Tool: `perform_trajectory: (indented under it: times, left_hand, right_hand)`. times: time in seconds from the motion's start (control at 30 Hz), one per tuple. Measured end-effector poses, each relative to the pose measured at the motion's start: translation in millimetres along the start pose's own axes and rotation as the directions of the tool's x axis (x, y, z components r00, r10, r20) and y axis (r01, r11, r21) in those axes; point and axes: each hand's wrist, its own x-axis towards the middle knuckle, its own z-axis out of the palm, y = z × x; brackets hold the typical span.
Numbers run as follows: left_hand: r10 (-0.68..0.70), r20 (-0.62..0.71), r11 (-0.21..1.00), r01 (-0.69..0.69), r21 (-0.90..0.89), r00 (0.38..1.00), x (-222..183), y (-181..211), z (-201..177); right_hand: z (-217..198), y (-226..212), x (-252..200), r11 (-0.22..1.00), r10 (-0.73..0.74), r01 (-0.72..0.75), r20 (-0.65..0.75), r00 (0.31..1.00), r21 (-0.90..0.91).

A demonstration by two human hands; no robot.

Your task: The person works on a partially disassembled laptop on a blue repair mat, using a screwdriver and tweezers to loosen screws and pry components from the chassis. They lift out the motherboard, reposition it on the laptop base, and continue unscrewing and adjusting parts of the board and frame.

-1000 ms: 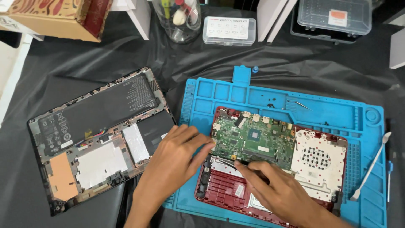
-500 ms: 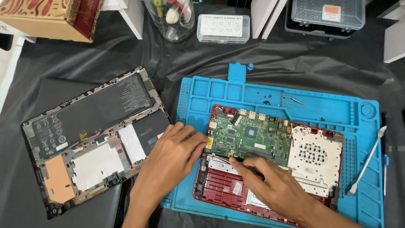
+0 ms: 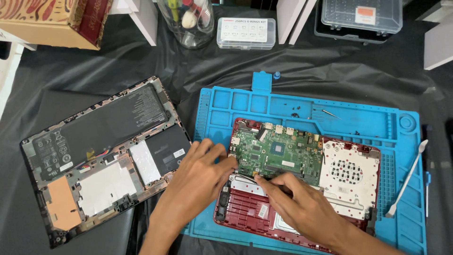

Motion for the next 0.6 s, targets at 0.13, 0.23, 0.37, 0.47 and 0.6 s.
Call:
perform_trajectory:
  times: [0.13, 0.23, 0.37, 0.47, 0.6]
  left_hand:
    - [0.012, 0.003, 1.000, -0.012, 0.003, 1.000, 0.2, -0.4, 0.9]
    - [0.030, 0.006, 0.999, -0.030, 0.029, 1.000, 0.3, -0.8, 2.3]
    - [0.047, 0.027, 0.997, -0.048, 0.055, 0.999, 1.6, -0.7, 2.6]
    - [0.052, 0.035, 0.997, -0.053, 0.052, 0.998, 1.7, -0.9, 0.5]
    - [0.065, 0.028, 0.997, -0.066, 0.038, 0.998, 0.5, -1.3, 1.6]
  right_hand:
    - [1.0, -1.6, -0.1, 1.000, 0.014, -0.014, 0.008, 1.000, -0.004]
    - [1.7, -2.6, -0.9, 1.000, 0.031, -0.031, 0.009, 0.999, 0.004]
    - [0.3, -3.4, 0.2, 0.999, 0.006, -0.007, -0.005, 1.000, -0.032]
    - [-0.2, -2.6, 1.2, 0.999, -0.014, 0.014, -0.009, 1.000, -0.047]
    - [-1.9, -2.9, 1.0, 0.999, -0.036, 0.036, -0.020, 0.999, -0.021]
